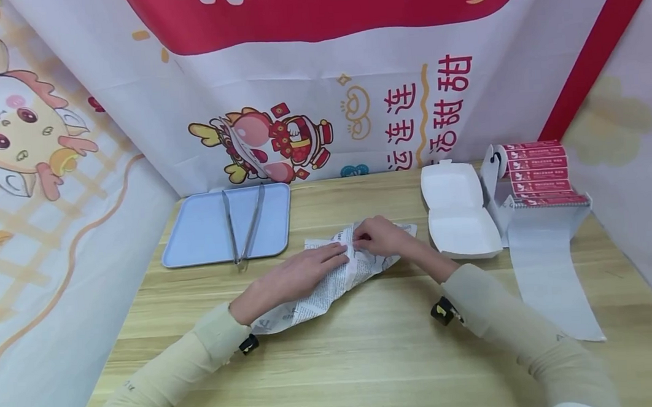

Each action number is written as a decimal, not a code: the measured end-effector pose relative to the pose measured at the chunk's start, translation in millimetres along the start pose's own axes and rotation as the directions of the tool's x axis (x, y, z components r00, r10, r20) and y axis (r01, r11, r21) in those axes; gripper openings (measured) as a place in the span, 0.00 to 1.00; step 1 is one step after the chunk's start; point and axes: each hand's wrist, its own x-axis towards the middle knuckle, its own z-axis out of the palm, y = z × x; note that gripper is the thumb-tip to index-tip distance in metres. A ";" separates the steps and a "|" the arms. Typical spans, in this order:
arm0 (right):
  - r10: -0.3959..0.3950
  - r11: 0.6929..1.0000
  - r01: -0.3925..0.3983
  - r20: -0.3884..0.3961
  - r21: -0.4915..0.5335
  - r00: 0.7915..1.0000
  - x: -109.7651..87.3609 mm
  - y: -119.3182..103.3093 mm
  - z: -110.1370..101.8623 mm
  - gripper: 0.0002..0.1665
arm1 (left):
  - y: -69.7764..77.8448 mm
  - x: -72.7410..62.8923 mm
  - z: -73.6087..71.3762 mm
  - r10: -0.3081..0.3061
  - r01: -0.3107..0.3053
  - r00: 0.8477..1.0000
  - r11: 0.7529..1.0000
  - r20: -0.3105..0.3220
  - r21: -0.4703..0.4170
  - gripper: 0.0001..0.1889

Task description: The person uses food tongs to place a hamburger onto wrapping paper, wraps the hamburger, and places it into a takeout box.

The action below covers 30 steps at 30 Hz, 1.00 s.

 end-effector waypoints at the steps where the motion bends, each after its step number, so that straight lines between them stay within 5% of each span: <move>1: 0.018 1.000 -0.018 0.002 0.024 1.000 0.2 1.6 0.4 0.10 | 0.5 0.7 0.3 0.005 -0.005 1.000 1.000 -0.002 -0.006 0.25; 7: 0.048 0.987 -0.065 0.114 0.145 0.992 -11.0 21.3 -1.7 0.07 | 2.9 3.0 1.5 0.010 -0.010 1.000 1.000 0.005 -0.024 0.26; 13: 0.072 0.981 -0.114 0.250 0.160 0.965 -39.8 35.2 -19.1 0.03 | 1.6 2.6 2.3 0.003 -0.003 1.000 1.000 0.008 -0.018 0.25; 16: 0.084 0.979 -0.124 0.237 0.161 0.968 -51.1 40.6 -23.2 0.04 | 1.0 1.8 3.3 -0.005 0.006 1.000 0.999 0.014 -0.033 0.26; 24: 0.102 0.995 -0.101 0.039 -0.019 0.994 -50.9 41.2 -17.0 0.11 | 6.2 0.7 4.0 -0.031 0.033 0.999 0.998 0.028 -0.048 0.26; 30: 0.092 0.996 -0.091 0.145 -0.017 0.985 -40.8 33.6 -18.8 0.04 | 8.7 0.0 5.7 -0.050 0.051 0.998 0.999 0.029 -0.018 0.26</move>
